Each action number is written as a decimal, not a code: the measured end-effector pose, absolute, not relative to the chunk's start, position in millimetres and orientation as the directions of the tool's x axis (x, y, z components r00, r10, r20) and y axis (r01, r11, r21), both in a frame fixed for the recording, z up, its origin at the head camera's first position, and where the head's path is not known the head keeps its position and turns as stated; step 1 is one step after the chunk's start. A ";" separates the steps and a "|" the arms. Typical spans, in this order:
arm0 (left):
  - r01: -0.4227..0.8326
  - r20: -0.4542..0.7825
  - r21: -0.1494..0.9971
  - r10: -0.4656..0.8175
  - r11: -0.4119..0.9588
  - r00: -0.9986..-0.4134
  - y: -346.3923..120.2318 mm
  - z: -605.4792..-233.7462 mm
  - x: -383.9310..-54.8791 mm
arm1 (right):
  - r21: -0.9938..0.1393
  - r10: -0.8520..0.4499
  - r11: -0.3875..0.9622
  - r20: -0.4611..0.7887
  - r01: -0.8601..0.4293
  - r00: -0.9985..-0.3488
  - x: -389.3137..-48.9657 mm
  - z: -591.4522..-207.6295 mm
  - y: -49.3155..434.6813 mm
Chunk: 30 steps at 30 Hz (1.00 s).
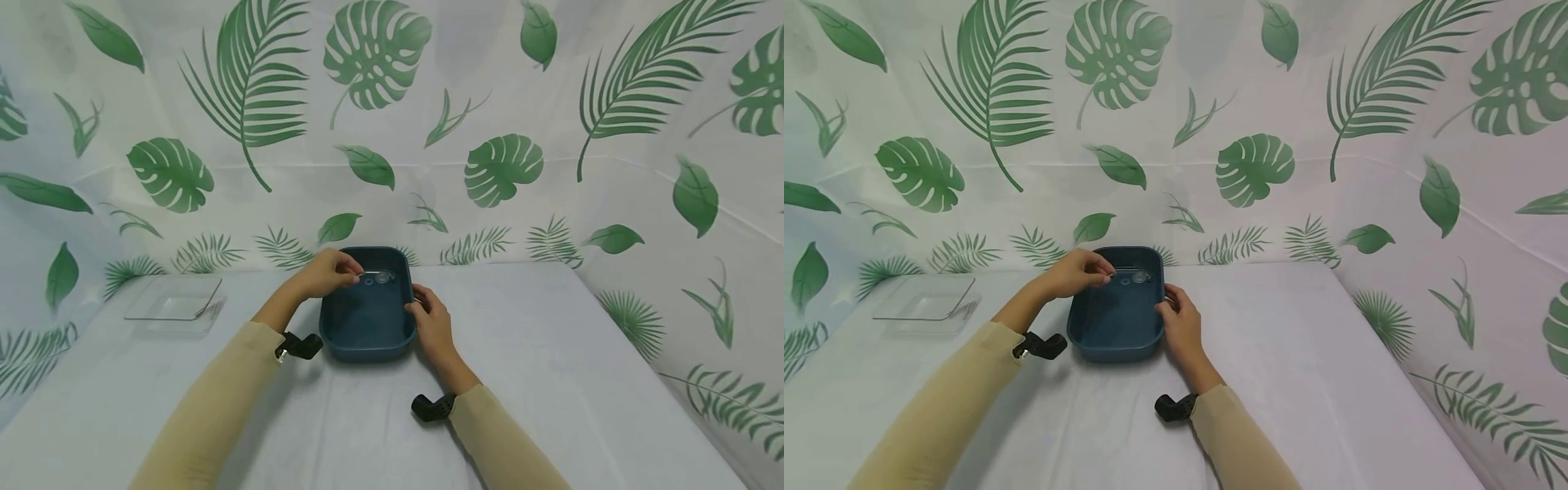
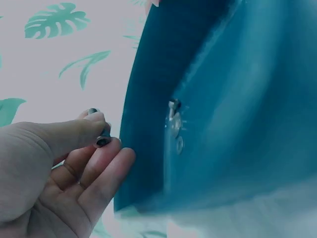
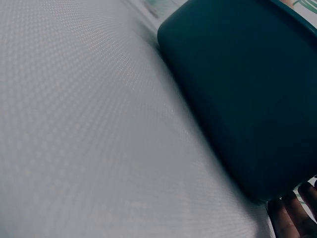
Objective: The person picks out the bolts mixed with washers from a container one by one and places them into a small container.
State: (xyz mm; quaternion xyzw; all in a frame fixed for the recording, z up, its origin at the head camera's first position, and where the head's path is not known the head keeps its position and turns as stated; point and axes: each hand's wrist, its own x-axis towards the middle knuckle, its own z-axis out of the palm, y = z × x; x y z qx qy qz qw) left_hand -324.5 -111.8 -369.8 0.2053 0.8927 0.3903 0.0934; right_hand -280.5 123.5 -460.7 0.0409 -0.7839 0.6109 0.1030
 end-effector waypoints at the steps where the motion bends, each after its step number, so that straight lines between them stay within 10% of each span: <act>1: 0.288 -0.007 0.739 0.434 0.609 -0.901 -115.4 -369.7 -321.9 | -0.950 0.063 0.250 0.209 -0.187 -0.976 -280.8 -460.8 123.5; 30: 0.143 -0.002 0.728 0.210 0.671 -0.978 -224.0 -369.8 -294.1 | -0.953 0.049 0.251 0.188 -0.170 -0.981 -281.3 -462.5 124.5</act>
